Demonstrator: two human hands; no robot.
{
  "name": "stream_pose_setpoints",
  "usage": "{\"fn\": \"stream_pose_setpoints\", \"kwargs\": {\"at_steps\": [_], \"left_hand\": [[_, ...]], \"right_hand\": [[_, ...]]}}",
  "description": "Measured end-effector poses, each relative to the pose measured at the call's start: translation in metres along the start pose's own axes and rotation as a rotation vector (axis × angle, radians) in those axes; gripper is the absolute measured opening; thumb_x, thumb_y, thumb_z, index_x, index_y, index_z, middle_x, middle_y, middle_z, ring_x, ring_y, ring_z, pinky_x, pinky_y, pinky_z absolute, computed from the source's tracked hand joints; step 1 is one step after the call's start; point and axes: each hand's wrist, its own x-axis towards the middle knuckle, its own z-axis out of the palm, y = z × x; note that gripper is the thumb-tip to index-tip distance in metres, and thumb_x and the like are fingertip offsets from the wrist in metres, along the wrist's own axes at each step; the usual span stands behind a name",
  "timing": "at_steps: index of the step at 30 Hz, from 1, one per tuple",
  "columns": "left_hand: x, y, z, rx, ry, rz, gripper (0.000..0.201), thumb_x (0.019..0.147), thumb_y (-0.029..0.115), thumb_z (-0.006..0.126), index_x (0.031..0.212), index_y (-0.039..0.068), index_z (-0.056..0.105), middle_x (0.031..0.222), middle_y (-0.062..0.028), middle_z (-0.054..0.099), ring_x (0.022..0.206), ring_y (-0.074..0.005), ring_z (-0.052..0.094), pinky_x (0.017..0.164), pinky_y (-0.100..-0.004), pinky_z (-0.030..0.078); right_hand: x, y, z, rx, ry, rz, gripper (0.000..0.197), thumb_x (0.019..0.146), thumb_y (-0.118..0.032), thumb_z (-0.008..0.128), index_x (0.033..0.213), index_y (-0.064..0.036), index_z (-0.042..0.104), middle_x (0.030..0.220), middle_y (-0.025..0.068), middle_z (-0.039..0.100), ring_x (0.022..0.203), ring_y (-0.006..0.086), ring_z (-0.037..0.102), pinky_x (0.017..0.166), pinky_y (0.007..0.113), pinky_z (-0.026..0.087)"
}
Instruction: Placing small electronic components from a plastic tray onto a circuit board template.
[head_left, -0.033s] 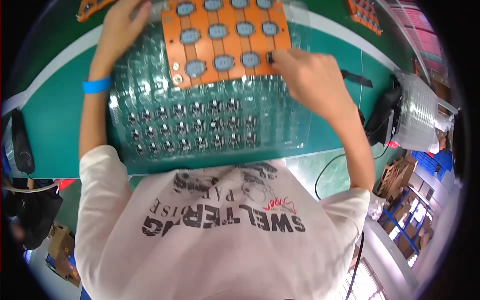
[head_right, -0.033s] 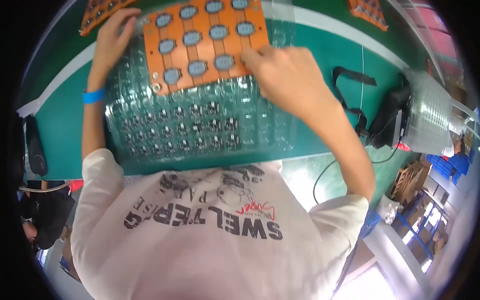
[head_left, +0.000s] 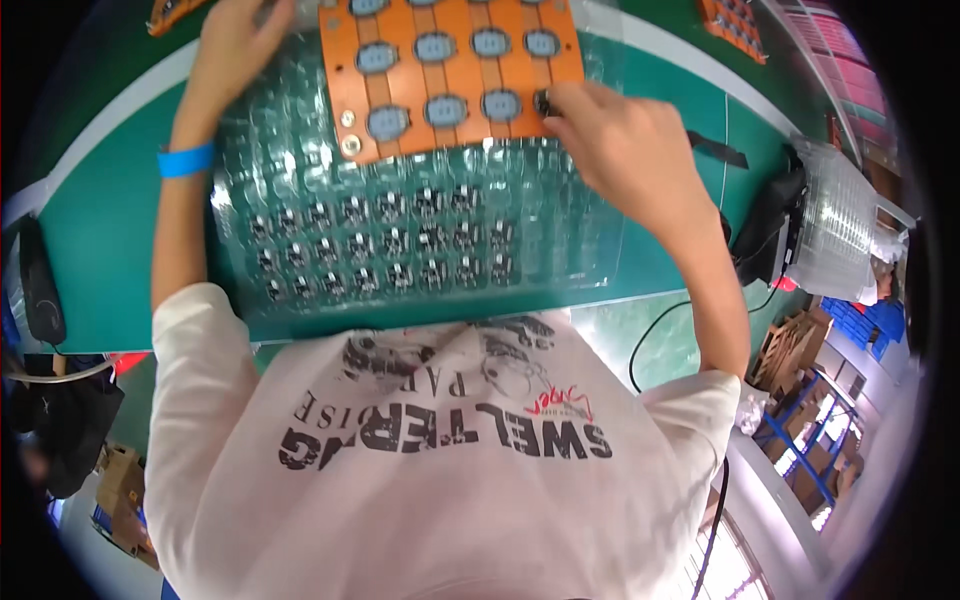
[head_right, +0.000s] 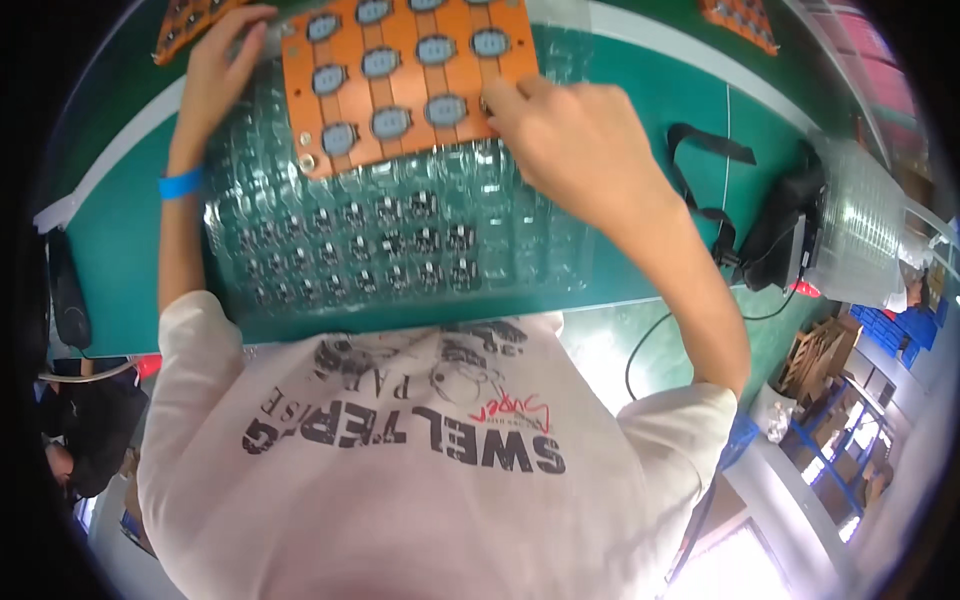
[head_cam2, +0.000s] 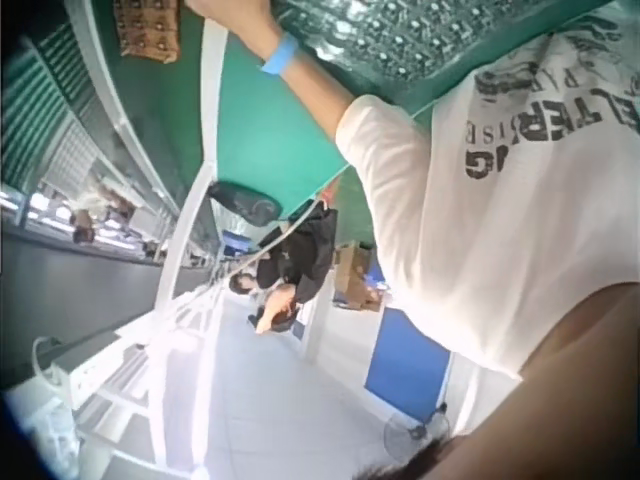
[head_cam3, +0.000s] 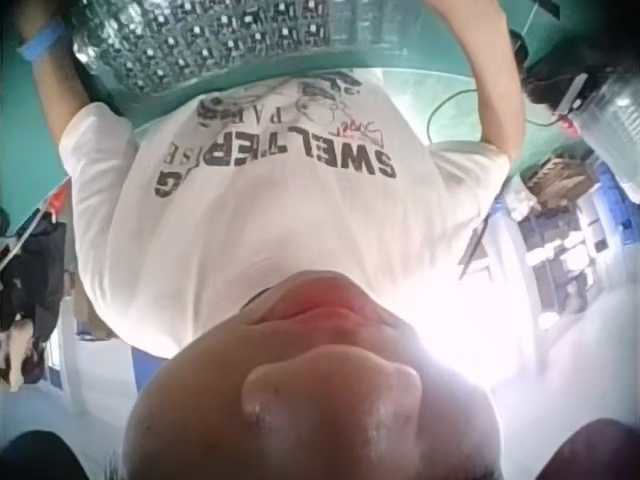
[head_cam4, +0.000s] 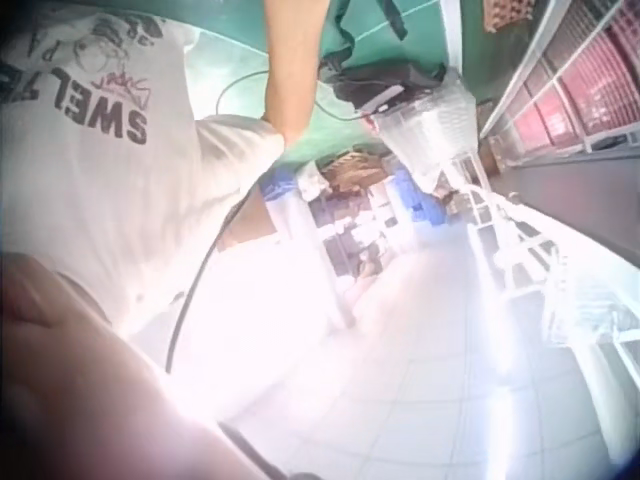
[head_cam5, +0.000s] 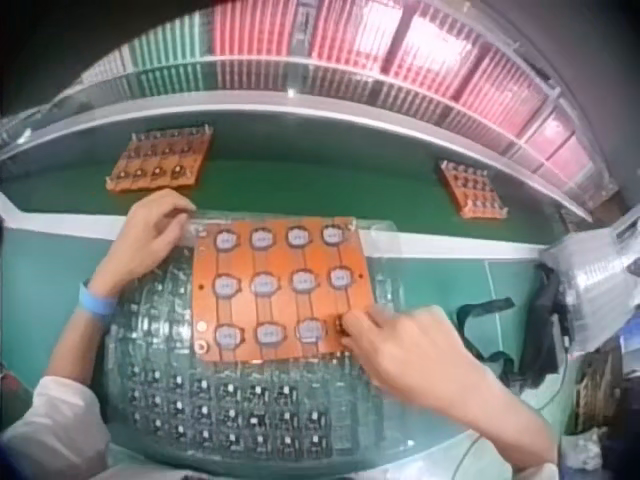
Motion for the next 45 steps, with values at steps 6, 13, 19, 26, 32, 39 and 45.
{"fn": "stream_pose_setpoints", "kwargs": {"at_steps": [6,13,19,26,32,39,45], "left_hand": [[-0.001,0.001,0.002,0.090,-0.080,-0.196,0.014,0.089,0.004,0.058,0.101,-0.002,0.061,0.094,-0.0174,0.062,0.088,-0.0330,0.062,0.076,-0.0374,0.050],[0.012,0.054,0.001,-0.035,0.052,-0.023,0.015,0.088,0.005,0.059,0.101,-0.002,0.061,0.095,-0.0177,0.061,0.090,-0.0343,0.061,0.078,-0.0388,0.050],[0.007,0.056,-0.005,-0.017,0.039,-0.069,0.016,0.087,0.006,0.059,0.102,0.000,0.061,0.096,-0.0171,0.061,0.092,-0.0355,0.060,0.080,-0.0402,0.049],[0.012,0.057,-0.004,-0.026,0.025,-0.107,0.017,0.087,0.006,0.060,0.103,0.002,0.062,0.096,-0.0160,0.061,0.093,-0.0357,0.060,0.083,-0.0420,0.048],[0.011,0.054,0.001,0.009,0.058,-0.023,0.016,0.087,0.006,0.060,0.102,0.001,0.062,0.096,-0.0165,0.061,0.093,-0.0364,0.060,0.082,-0.0415,0.048],[-0.001,0.001,0.006,0.101,-0.158,-0.195,0.017,0.089,0.007,0.059,0.103,-0.001,0.062,0.097,-0.0176,0.062,0.091,-0.0335,0.061,0.079,-0.0393,0.050],[0.006,0.045,-0.002,-0.020,0.020,-0.059,0.018,0.089,0.009,0.058,0.104,-0.002,0.062,0.098,-0.0180,0.062,0.091,-0.0333,0.061,0.080,-0.0388,0.050]], "right_hand": [[-0.041,-0.050,-0.011,0.402,-0.208,-0.092,0.019,0.084,-0.018,0.073,0.085,-0.0049,0.059,0.075,0.0088,0.063,0.058,0.0297,0.062,0.048,0.039,0.046],[-0.066,-0.068,0.001,0.461,-0.426,-0.192,0.014,0.077,-0.012,0.074,0.082,-0.0043,0.064,0.070,0.0081,0.060,0.062,0.0262,0.062,0.051,0.038,0.048],[-0.010,-0.004,-0.025,0.386,0.118,-0.071,0.010,0.079,0.000,0.070,0.088,0.0007,0.067,0.076,0.0126,0.059,0.063,0.0274,0.059,0.055,0.036,0.047],[0.029,0.037,0.012,0.190,0.280,-0.068,0.010,0.085,0.003,0.067,0.094,-0.0001,0.067,0.076,0.0121,0.057,0.061,0.0269,0.056,0.056,0.035,0.044],[0.029,0.042,0.015,0.282,0.246,-0.075,0.010,0.085,0.002,0.067,0.094,0.0008,0.066,0.078,0.0139,0.059,0.061,0.0290,0.056,0.057,0.035,0.045],[0.031,0.027,-0.002,0.250,0.108,0.075,0.010,0.087,-0.004,0.069,0.096,-0.0002,0.069,0.078,0.0117,0.063,0.061,0.0200,0.060,0.055,0.032,0.045],[-0.012,-0.019,-0.020,0.430,-0.056,-0.087,0.008,0.081,-0.004,0.072,0.088,-0.0015,0.069,0.074,0.0101,0.064,0.059,0.0234,0.062,0.053,0.035,0.047]]}}
